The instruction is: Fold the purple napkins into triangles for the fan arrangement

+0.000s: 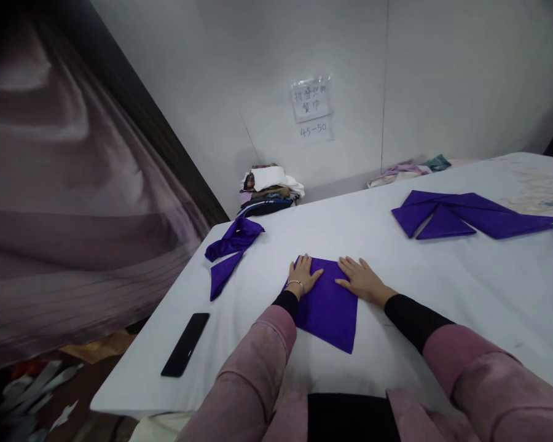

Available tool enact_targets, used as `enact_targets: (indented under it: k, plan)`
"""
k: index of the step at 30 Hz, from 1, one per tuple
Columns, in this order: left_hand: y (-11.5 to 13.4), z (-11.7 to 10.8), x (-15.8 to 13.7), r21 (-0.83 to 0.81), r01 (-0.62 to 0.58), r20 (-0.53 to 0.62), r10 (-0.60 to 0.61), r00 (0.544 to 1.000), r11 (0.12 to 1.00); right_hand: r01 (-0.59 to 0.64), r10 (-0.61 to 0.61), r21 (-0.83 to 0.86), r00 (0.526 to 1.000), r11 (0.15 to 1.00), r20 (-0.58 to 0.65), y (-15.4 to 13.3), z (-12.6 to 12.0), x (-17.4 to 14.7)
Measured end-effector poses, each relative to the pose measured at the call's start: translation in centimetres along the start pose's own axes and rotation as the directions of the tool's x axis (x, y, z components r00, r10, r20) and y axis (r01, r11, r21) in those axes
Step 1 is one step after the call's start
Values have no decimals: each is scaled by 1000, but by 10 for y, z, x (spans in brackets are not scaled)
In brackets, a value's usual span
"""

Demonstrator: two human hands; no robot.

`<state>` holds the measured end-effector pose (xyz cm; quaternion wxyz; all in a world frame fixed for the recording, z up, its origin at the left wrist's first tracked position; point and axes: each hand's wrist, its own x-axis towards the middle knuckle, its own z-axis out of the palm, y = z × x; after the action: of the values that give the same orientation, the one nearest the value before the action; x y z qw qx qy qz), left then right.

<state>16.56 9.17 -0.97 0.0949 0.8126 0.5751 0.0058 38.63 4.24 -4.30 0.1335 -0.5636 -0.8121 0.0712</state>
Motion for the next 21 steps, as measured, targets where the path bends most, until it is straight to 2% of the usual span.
enact_targets:
  k: [3,7,10,13,16,21]
  plan:
    - [1,0,2,-24,-2,-7,2,1000,1000,-45,45,-17,999,999,11,10,-8,-14]
    - [-2,-7,9,-175,31,7,-30,1000,984,-148,148,-4,988,989,44,24,-19,-35]
    - [-15,-17,13,-246,79,-11,-85,996,966,-259,259,87,966,962,4,36,-25,-51]
    - [-32,-26,13,-280,132,-66,-156,986,951,-308,336,237,938,921,-88,42,-26,-61]
    - [-41,-29,14,-320,184,-84,-221,972,929,-314,364,308,924,898,-119,41,-27,-56]
    - [-35,-27,31,-387,265,-69,-314,947,883,-323,342,201,937,925,-71,33,-30,-27]
